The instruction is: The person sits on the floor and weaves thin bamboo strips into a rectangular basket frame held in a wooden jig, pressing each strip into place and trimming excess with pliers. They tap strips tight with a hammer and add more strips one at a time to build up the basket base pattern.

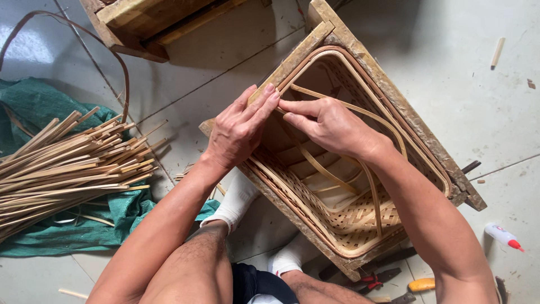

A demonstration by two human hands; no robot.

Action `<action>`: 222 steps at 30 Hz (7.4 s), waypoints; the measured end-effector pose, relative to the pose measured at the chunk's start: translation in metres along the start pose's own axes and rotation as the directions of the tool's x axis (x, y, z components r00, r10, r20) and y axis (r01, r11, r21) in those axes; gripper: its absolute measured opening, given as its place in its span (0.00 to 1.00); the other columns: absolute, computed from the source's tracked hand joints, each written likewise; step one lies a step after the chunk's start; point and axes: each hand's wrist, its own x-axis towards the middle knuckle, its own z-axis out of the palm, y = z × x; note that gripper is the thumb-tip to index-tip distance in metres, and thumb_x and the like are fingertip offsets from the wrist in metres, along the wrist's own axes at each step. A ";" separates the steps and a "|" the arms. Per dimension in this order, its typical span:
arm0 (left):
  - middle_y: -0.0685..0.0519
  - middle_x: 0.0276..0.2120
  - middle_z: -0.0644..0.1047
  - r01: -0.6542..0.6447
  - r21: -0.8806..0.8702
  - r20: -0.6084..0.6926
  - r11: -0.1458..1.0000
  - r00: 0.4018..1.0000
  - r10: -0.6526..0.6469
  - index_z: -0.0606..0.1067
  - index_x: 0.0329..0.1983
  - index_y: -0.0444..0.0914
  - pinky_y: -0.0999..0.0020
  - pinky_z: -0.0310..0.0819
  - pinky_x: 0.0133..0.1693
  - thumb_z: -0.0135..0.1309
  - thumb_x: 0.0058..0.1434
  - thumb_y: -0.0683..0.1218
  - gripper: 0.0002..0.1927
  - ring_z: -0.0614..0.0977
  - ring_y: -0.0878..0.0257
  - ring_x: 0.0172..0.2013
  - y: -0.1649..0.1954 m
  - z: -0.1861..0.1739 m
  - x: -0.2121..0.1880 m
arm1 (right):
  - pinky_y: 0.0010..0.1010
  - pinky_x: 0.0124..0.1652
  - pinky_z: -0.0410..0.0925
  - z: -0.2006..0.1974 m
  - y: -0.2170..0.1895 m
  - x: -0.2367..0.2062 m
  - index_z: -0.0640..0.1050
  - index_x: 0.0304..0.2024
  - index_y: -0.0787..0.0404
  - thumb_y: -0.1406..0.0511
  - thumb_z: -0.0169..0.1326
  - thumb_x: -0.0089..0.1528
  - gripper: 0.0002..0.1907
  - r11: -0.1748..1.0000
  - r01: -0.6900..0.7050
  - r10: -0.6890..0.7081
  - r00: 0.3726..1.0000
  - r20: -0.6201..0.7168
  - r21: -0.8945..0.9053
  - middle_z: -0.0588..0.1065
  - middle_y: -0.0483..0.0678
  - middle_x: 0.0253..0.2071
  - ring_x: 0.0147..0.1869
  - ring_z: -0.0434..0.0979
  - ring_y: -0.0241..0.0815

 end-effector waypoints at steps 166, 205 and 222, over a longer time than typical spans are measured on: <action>0.43 0.71 0.62 -0.784 -0.209 0.539 0.585 0.407 0.738 0.51 0.78 0.43 0.55 0.68 0.54 0.46 0.61 0.47 0.40 0.71 0.52 0.61 0.079 0.005 -0.069 | 0.37 0.25 0.67 0.199 0.026 -0.375 0.71 0.58 0.77 0.66 0.59 0.60 0.27 0.923 -0.034 -0.202 0.804 -0.559 -0.383 0.70 0.48 0.27 0.26 0.72 0.45; 0.54 0.29 0.80 0.901 -0.220 0.931 0.373 0.080 0.358 0.77 0.37 0.34 0.71 0.76 0.33 0.67 0.56 0.42 0.11 0.79 0.68 0.29 0.228 0.141 -0.049 | 0.41 0.56 0.69 0.355 0.160 -0.394 0.74 0.60 0.62 0.64 0.61 0.64 0.23 0.501 -0.680 0.413 -0.355 -0.838 0.535 0.76 0.57 0.52 0.58 0.76 0.58; 0.56 0.26 0.80 0.911 -0.217 0.933 0.350 0.089 0.348 0.78 0.29 0.38 0.68 0.80 0.32 0.68 0.52 0.44 0.09 0.81 0.66 0.26 0.247 0.139 -0.031 | 0.45 0.35 0.70 0.340 0.126 -0.460 0.71 0.42 0.64 0.52 0.47 0.69 0.20 0.187 0.180 0.969 -0.195 -0.151 0.966 0.76 0.56 0.32 0.34 0.75 0.53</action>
